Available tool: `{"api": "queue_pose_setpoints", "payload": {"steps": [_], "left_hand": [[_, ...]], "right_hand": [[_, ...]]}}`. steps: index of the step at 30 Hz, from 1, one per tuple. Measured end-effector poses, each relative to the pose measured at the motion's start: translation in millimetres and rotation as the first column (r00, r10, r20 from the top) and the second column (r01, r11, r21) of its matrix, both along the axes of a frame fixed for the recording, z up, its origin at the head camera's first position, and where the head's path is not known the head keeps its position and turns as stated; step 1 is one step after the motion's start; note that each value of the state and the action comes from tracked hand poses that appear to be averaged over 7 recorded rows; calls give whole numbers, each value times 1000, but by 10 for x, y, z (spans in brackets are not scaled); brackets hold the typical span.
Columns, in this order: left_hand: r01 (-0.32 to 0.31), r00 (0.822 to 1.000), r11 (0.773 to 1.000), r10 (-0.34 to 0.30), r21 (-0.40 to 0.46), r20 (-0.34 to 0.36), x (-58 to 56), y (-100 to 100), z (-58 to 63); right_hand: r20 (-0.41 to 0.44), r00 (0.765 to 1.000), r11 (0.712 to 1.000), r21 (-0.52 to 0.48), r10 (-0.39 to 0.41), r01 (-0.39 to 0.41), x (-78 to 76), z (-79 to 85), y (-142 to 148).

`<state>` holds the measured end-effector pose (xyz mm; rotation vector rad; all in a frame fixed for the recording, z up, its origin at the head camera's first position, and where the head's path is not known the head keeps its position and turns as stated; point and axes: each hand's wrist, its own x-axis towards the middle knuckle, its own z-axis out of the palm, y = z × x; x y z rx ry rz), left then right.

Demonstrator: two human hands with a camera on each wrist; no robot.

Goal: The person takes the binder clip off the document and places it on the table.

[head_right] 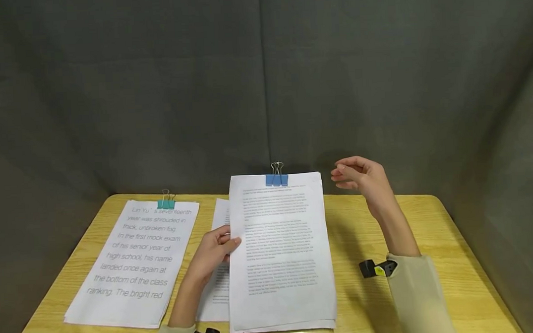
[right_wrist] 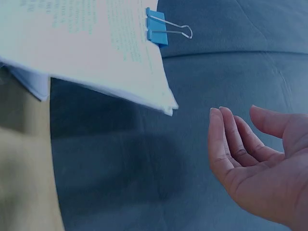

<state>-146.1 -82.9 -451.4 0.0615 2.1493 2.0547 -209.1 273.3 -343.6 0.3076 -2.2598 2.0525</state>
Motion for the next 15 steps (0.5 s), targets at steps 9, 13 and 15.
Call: {"api": "queue_pose_setpoints", "payload": {"steps": [9,13,15], "left_hand": [[19,1000,1000,-19,10,-5,-5,-13,-3],[32,999,999,-32,11,-5,-28,-29,-2],[40,999,999,-40,16,-6,-36,-38,-3]], "right_hand": [[41,999,979,202,2,-11,-248,152,-308],[78,997,969,243,28,-47,-338,164,-406],[95,995,957,283,41,-67,-381,166,-450]]}}
